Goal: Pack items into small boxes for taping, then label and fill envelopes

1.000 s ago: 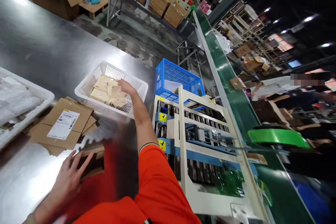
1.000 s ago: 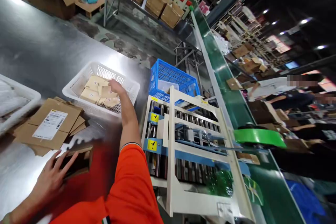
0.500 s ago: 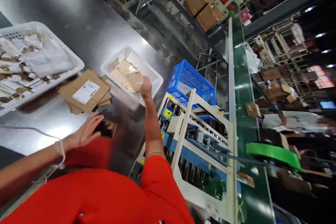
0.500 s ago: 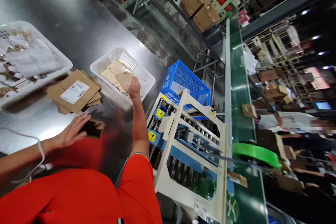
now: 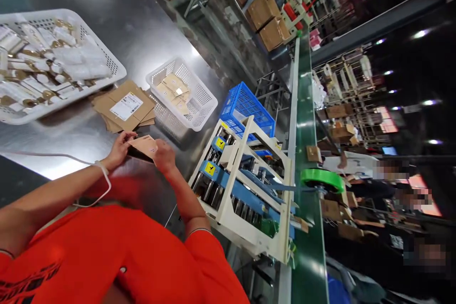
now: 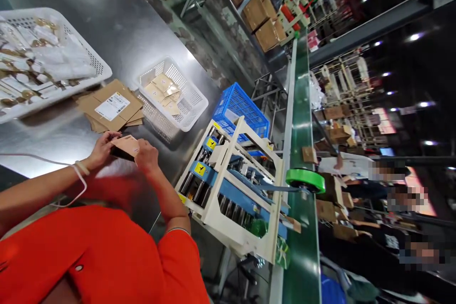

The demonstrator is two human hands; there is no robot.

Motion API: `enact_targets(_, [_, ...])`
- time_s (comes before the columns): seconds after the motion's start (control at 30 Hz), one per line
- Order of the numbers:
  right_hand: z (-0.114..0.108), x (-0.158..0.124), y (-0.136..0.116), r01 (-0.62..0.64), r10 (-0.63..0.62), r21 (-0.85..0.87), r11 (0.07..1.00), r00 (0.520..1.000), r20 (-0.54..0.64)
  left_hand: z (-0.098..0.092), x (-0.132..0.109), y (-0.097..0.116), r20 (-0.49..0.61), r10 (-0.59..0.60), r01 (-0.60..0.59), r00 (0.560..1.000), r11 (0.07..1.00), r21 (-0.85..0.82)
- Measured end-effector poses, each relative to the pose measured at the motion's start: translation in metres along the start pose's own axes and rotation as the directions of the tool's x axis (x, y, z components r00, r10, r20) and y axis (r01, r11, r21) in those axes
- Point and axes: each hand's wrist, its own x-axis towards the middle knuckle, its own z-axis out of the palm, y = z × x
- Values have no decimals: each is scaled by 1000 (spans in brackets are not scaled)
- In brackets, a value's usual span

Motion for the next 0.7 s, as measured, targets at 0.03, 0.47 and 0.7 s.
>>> enact_targets(0.03, [-3, 1, 0, 4, -4, -17, 1000, 1000, -5, 0, 0, 1, 0, -13, 13, 1000, 1000, -11])
enact_targets(0.47, [-5, 8, -11, 72, -64, -98, 993, 994, 84, -1, -2, -2, 9, -7, 8, 1000, 999, -31])
enact_targets(0.7, [-11, 6, -16, 126, -117, -130, 983, 990, 74, -10, 4, 0, -13, -2, 2, 1000, 1000, 19])
